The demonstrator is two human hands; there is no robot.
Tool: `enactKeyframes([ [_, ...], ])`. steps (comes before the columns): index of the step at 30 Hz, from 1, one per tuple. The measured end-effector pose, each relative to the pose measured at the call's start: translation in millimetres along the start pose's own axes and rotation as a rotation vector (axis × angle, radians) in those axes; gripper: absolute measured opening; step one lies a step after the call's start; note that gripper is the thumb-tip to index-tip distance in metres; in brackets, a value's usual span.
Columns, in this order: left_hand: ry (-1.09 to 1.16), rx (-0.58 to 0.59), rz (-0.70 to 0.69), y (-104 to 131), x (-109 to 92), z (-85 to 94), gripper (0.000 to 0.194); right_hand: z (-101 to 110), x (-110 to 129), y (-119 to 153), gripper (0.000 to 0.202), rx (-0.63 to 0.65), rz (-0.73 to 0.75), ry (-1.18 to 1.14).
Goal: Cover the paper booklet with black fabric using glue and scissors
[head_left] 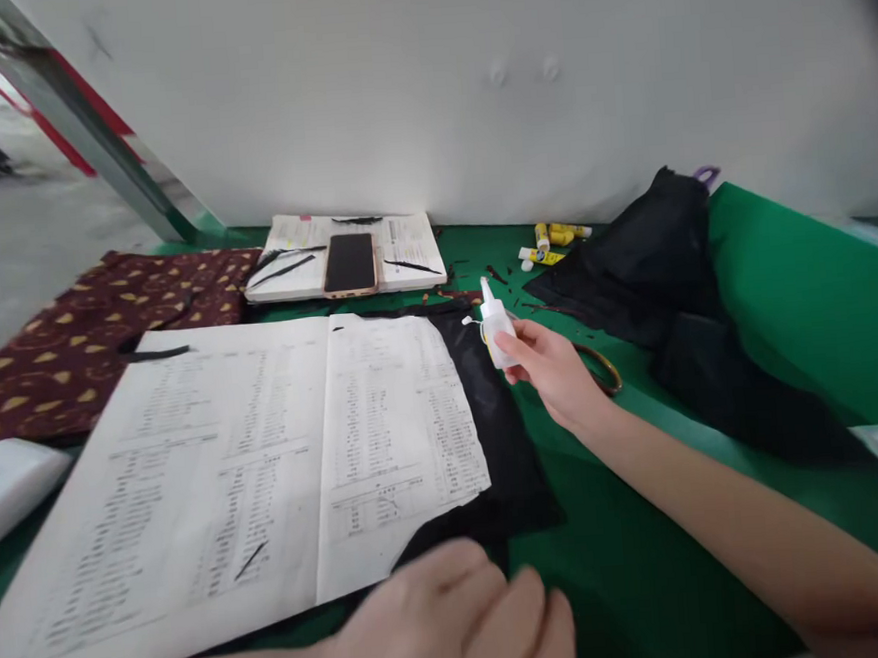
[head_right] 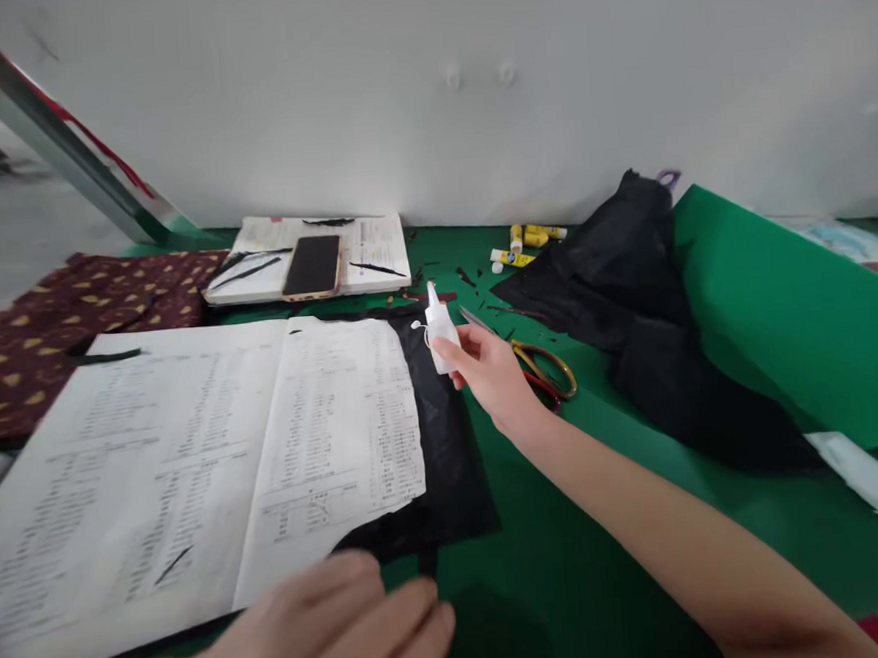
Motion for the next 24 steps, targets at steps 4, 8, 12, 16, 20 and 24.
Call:
enactKeyframes([
  [4,-0.025,0.149,0.155,-2,61,-0.9,0.027,-8,-2,5,0.039,0.034,-0.007,0.007],
  [8,0.029,0.207,0.631,5,137,-4.1,0.032,-21,-4,14,0.038,0.095,-0.046,-0.006],
  [12,0.169,0.212,0.931,4,172,-13.1,0.046,-34,-1,24,0.033,0.164,-0.078,-0.040],
  [16,0.430,0.198,0.995,-3,184,-32.6,0.045,-43,7,23,0.031,0.176,-0.052,-0.060],
  [20,0.512,0.078,0.981,-12,196,-40.8,0.044,-51,18,10,0.027,0.182,0.036,-0.032],
  [24,0.415,-0.038,1.013,-13,209,-38.9,0.043,-50,20,-9,0.024,0.179,0.121,0.073],
])
Point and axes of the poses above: each hand's wrist, its own y-axis away from the middle knuckle, its own z-axis out of the back of the hand, x = y × z, the point moved 7 cm from there along -y, towards the middle knuckle, and after that the axes turned 11 degrees about -x, right-handed, at the moved point
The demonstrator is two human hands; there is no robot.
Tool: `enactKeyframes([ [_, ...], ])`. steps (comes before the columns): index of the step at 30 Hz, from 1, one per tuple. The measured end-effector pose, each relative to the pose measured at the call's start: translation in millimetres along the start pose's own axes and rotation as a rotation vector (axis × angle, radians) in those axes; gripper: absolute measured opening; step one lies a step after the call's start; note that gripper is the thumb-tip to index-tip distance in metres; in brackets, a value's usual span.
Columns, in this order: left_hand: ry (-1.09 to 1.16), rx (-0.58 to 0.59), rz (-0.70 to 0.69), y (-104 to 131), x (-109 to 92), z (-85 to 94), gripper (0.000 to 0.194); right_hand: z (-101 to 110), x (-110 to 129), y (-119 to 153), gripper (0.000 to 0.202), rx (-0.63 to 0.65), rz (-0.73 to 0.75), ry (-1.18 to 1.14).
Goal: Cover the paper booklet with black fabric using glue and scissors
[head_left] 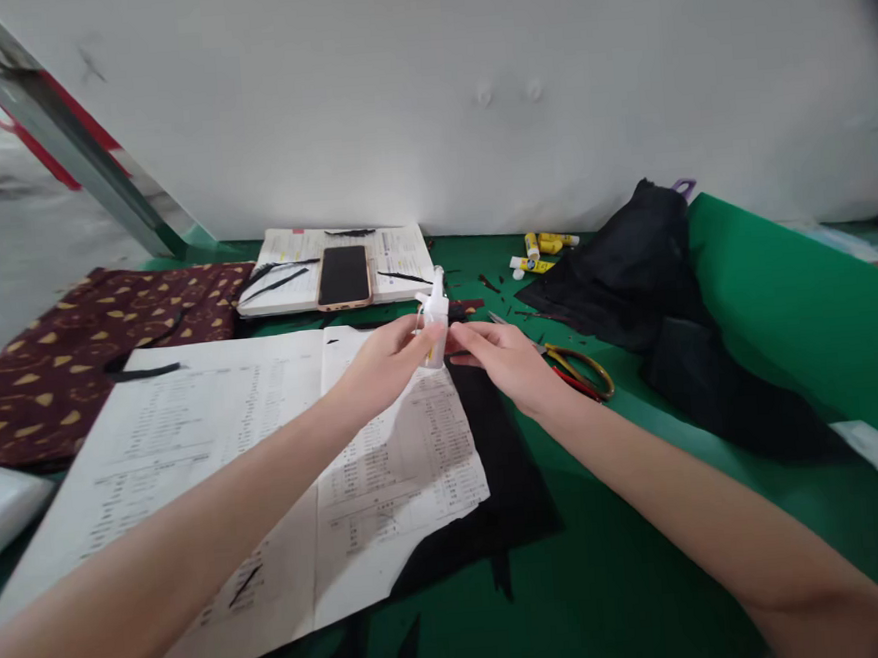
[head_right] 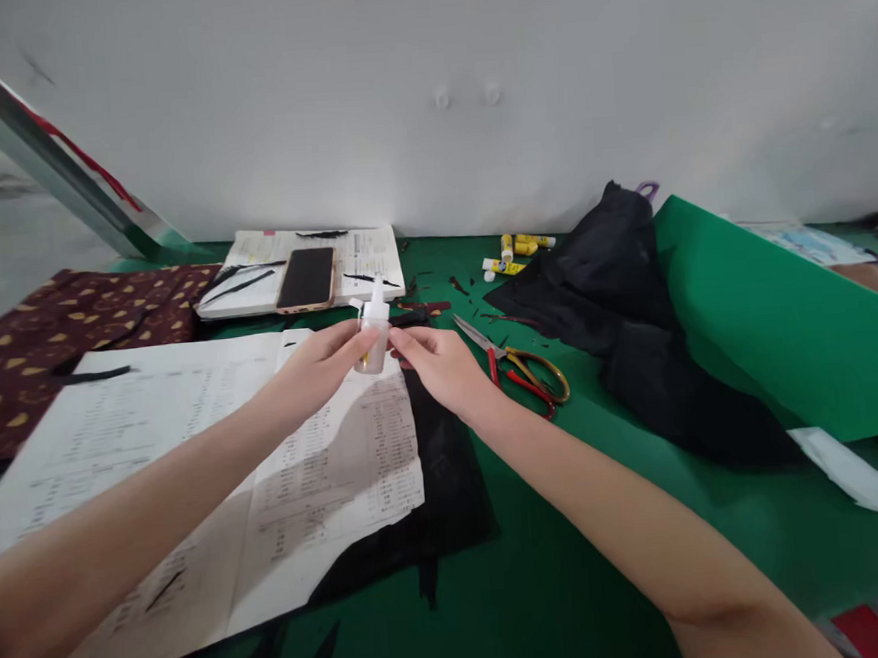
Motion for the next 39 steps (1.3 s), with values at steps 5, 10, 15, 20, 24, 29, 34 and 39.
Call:
enactKeyframes([
  [5,-0.040,0.006,0.043,-5,16,5.0,0.042,23,-9,-11,0.023,-0.097,0.076,0.214],
  [10,-0.267,0.021,0.039,-12,28,19.5,0.044,26,-8,-14,0.024,-0.041,0.161,0.453],
  [15,-0.527,0.090,0.007,-16,28,33.1,0.054,18,6,-8,0.010,-0.037,0.323,0.712],
  [20,-0.681,0.204,-0.008,-17,21,45.3,0.058,11,2,0,0.024,-0.015,0.370,0.946],
  [24,-0.700,0.282,-0.032,-17,18,51.6,0.056,5,-8,0,0.029,0.042,0.364,1.039],
  [29,-0.667,0.373,-0.074,-12,19,46.4,0.054,-1,-17,2,0.028,0.079,0.378,1.109],
  [34,-0.678,0.419,-0.090,-7,24,35.6,0.049,-8,-18,5,0.020,0.071,0.423,1.157],
  [39,-0.712,0.416,-0.101,-6,28,31.0,0.045,-9,-16,6,0.013,0.055,0.403,1.127],
])
Point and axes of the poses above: each hand's wrist, its own y-axis away from the middle knuckle, its own z-axis out of the back of the hand, x = y × z, the point moved 7 cm from there along -y, towards the middle knuckle, and after that the axes turned 11 degrees about -x, right-handed, at the moved point
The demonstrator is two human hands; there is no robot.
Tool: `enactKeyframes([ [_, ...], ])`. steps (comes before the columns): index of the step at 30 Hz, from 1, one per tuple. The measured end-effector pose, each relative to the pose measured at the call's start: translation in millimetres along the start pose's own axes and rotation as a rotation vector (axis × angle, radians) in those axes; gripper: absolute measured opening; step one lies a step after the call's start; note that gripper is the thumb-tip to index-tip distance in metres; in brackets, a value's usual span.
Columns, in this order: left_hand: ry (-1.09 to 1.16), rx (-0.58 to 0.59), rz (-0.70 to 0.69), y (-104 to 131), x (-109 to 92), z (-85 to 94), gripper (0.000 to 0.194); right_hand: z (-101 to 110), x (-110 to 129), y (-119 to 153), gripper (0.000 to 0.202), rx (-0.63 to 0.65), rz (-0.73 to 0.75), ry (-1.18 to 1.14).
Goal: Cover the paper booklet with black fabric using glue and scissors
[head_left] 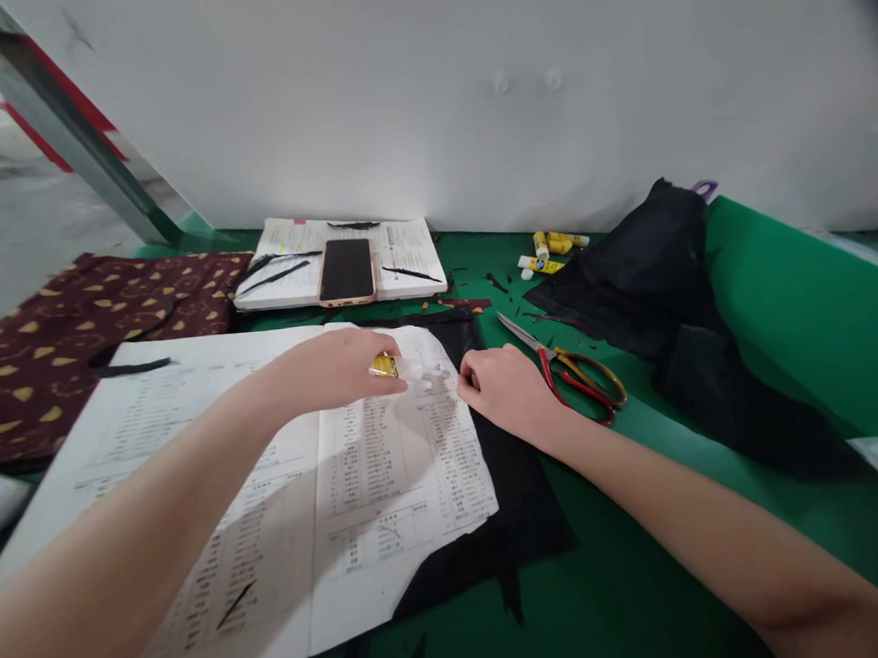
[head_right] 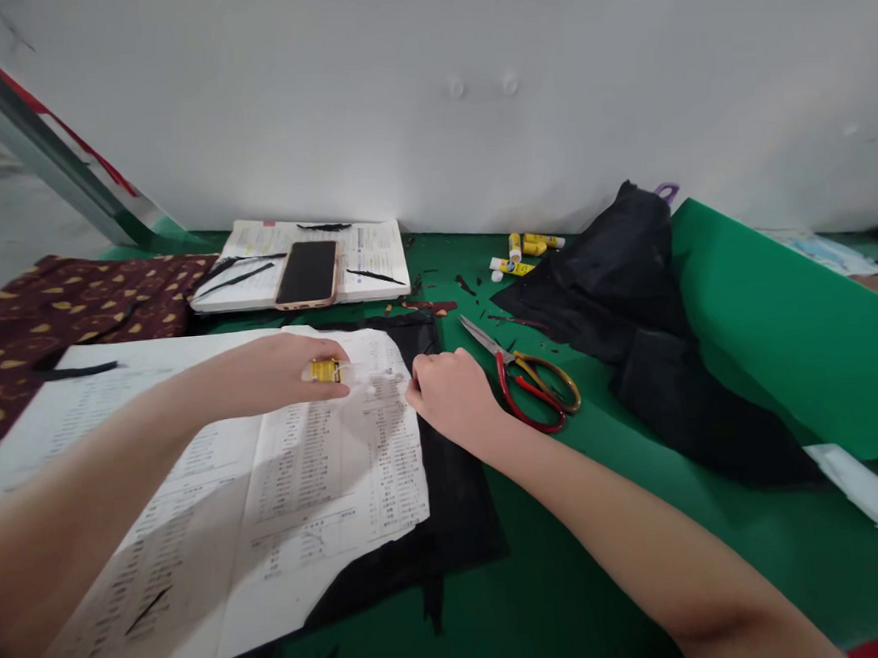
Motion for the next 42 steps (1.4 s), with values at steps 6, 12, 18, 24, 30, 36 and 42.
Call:
enactKeyframes([
  [6,-0.005,-0.027,0.011,0,-4,-5.0,0.042,4,-16,-4,0.008,-0.010,-0.155,-0.182],
  [12,0.032,-0.107,0.005,-5,-14,-15.8,0.045,3,-22,-8,0.008,0.007,-0.241,-0.340],
  [18,0.071,-0.200,0.032,-8,-16,-23.1,0.047,3,-25,-9,0.009,0.016,-0.287,-0.411],
  [24,0.100,-0.232,0.003,-7,-23,-22.6,0.046,5,-26,-10,0.010,-0.007,-0.309,-0.434],
  [30,0.114,-0.212,-0.105,-4,-34,-22.0,0.037,4,-28,-10,0.012,-0.022,-0.311,-0.431],
  [36,0.093,-0.168,-0.155,1,-38,-17.4,0.035,0,-26,-8,0.015,-0.022,-0.252,-0.416],
  [42,0.050,-0.129,-0.141,2,-36,-16.1,0.030,10,-24,-9,0.025,-0.184,-0.097,-0.343],
])
Point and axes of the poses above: each hand's wrist, its own y-axis away from the middle knuckle, its own z-axis out of the back of the hand, x = y × z, the point moved 7 cm from there along -y, towards the middle knuckle, and after that the axes turned 11 degrees about -x, right-handed, at the moved point
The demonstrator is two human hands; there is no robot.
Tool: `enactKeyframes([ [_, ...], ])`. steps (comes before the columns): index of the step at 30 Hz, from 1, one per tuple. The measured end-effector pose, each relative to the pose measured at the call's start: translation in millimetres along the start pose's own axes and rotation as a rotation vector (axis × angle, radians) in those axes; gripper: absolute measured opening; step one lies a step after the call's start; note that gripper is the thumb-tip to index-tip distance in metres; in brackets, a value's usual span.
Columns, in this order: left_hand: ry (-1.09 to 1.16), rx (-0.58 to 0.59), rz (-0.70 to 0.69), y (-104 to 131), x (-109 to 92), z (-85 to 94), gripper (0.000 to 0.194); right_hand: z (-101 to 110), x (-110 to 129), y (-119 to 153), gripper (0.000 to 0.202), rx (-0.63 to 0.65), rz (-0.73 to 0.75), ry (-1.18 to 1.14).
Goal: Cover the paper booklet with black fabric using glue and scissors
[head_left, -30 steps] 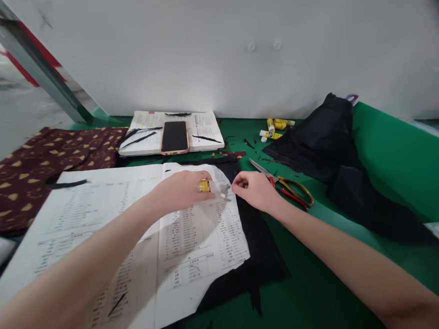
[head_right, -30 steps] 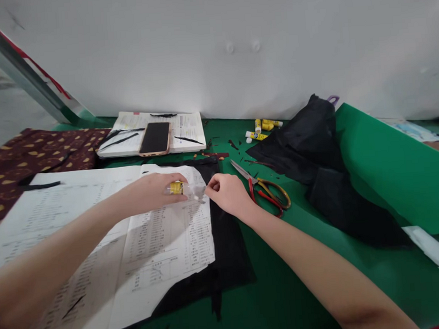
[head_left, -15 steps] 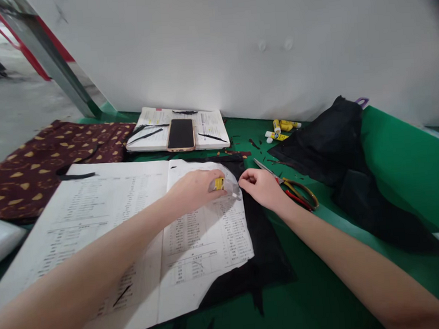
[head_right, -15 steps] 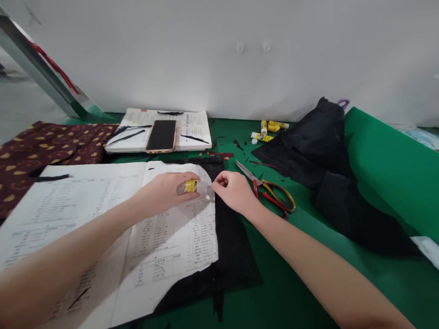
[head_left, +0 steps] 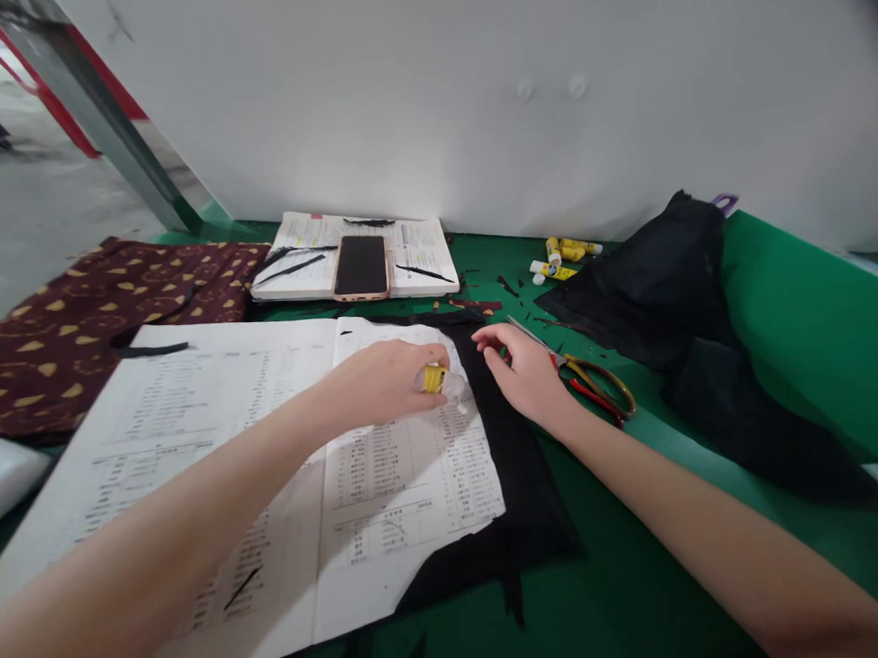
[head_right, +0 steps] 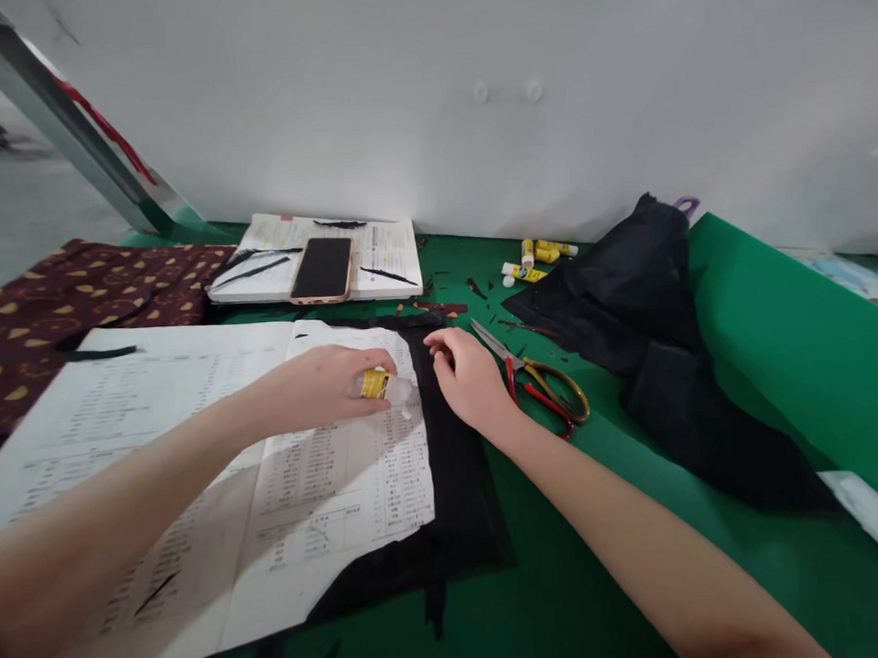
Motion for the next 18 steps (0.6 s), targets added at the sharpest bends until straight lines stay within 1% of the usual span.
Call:
enactKeyframes([
  [2,-0.007,0.014,0.004,1,1,-0.8,0.030,-3,2,2,0.033,-0.007,0.089,0.021],
  [5,-0.004,0.047,-0.003,2,1,-4.1,0.029,-16,3,8,0.041,0.056,0.198,0.059],
  [7,0.003,0.069,-0.009,3,2,-6.8,0.030,-25,2,13,0.042,0.098,0.240,0.096],
  [11,0.026,0.110,-0.019,4,3,-10.4,0.032,-33,-1,16,0.040,0.132,0.277,0.175],
  [18,0.105,0.151,0.006,3,7,-8.2,0.031,-34,1,17,0.037,0.129,0.307,0.298],
])
Point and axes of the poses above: each hand's wrist, its own y-axis away from the middle knuckle, its own z-axis out of the back of the hand, x = y × z, the point moved 7 cm from there along -y, towards the middle knuckle, and after that the axes turned 11 degrees about -x, right-handed, at the moved point
